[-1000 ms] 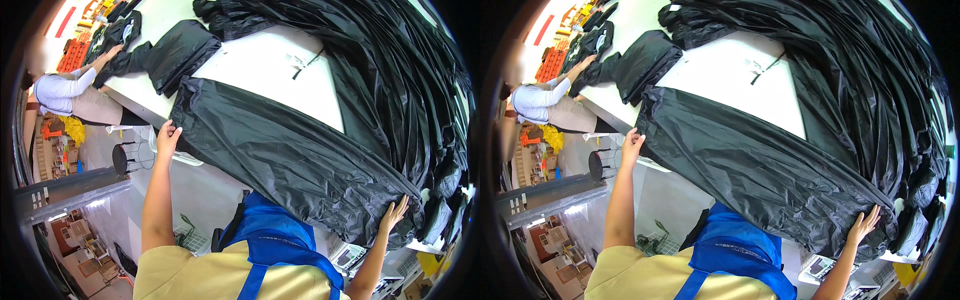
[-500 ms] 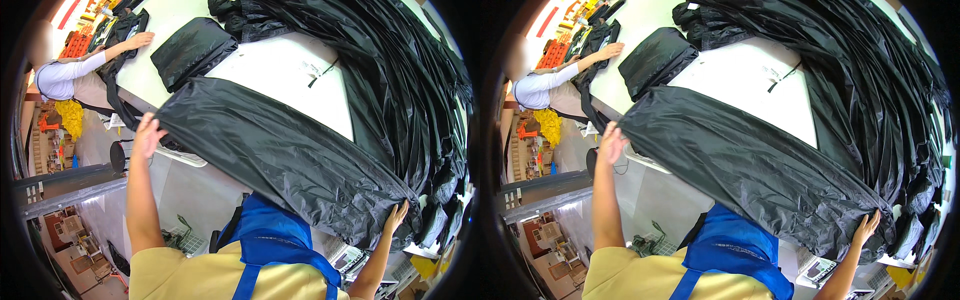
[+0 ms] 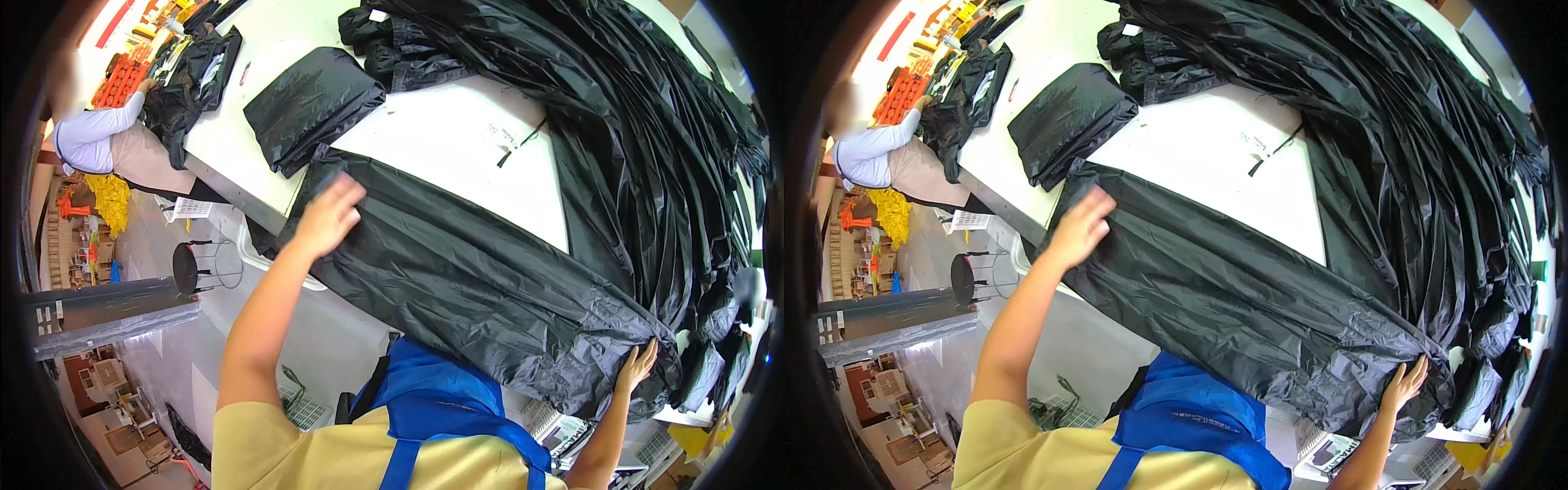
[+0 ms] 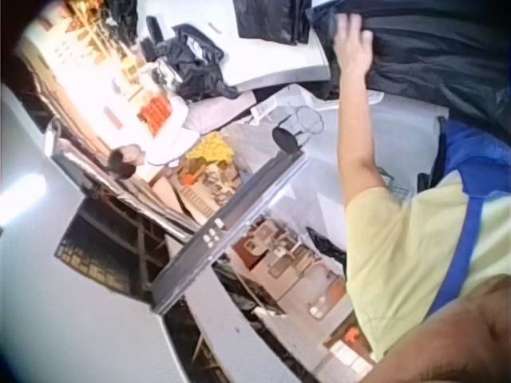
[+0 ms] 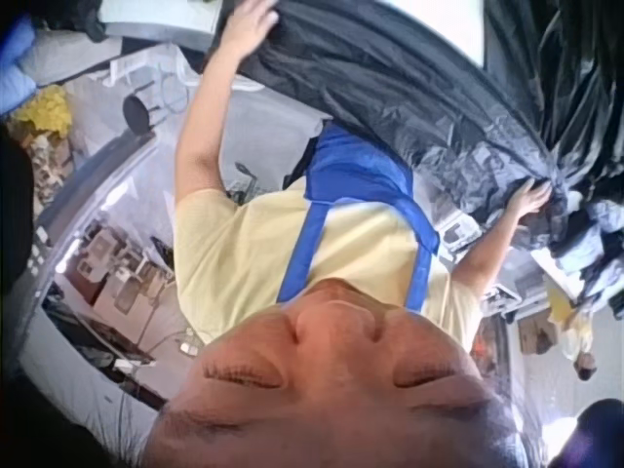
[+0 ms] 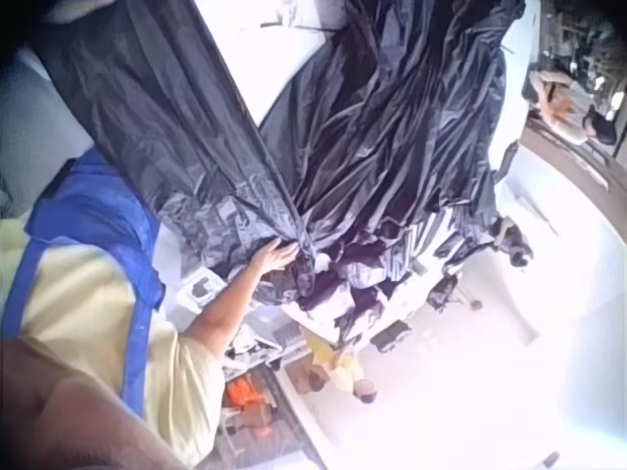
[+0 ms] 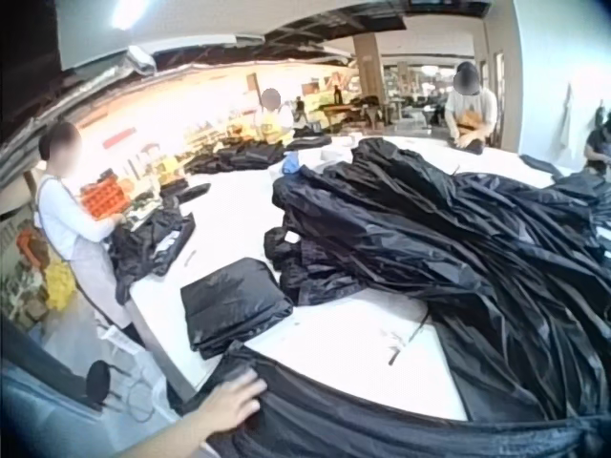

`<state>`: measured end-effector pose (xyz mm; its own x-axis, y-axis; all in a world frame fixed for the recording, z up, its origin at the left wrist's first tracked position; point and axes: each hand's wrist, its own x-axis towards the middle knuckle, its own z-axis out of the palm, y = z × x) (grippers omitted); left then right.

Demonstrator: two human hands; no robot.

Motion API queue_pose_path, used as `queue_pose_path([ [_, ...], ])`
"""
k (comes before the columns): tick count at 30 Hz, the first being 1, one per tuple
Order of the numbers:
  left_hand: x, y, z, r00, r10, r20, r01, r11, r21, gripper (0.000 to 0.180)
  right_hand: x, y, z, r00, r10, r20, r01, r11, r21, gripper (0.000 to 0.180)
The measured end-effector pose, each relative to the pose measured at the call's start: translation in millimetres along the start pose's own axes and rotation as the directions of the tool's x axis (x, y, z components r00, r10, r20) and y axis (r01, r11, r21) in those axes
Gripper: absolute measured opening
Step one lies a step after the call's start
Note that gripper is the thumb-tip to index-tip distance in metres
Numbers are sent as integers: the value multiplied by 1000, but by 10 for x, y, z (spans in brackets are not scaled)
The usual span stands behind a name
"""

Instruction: The person trims excess black fabric pieces on a worktable using shears. They repeatedly pick up fabric, align edges, cut along seams, and place trimmed pieces aside. The process continues with multiple fabric items handled one at a time.

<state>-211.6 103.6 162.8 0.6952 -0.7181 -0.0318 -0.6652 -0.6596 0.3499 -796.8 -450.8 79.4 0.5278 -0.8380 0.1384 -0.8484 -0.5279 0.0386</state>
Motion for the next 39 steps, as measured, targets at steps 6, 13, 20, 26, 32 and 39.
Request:
queue_pose_path([
  [6,320,-810,6,633,-648,-424,638,747,-189,44,-31,-103,-15,1000,6,-29,-5,1000,24,59],
  [13,505,-584,-420,861,-508,35,418,666,-618,40,-30,-137,-14,999,34,-20,-34,999,0,60],
  [20,670,28,-243,841,-141,-523,307,919,247,45,-34,-310,-220,1000,9,-24,-9,1000,12,60],
  [26,589,687,531,978,-167,122,94,886,455,64,-24,-329,-207,994,103,36,-100,993,-57,64],
  [32,248,1183,515,921,279,-273,-238,956,175,55,-1,-497,-296,973,202,111,-198,979,-40,67],
  [39,-1156,2338,1529,745,667,1,-640,715,282,48,41,-410,-345,973,147,178,-163,984,77,72],
])
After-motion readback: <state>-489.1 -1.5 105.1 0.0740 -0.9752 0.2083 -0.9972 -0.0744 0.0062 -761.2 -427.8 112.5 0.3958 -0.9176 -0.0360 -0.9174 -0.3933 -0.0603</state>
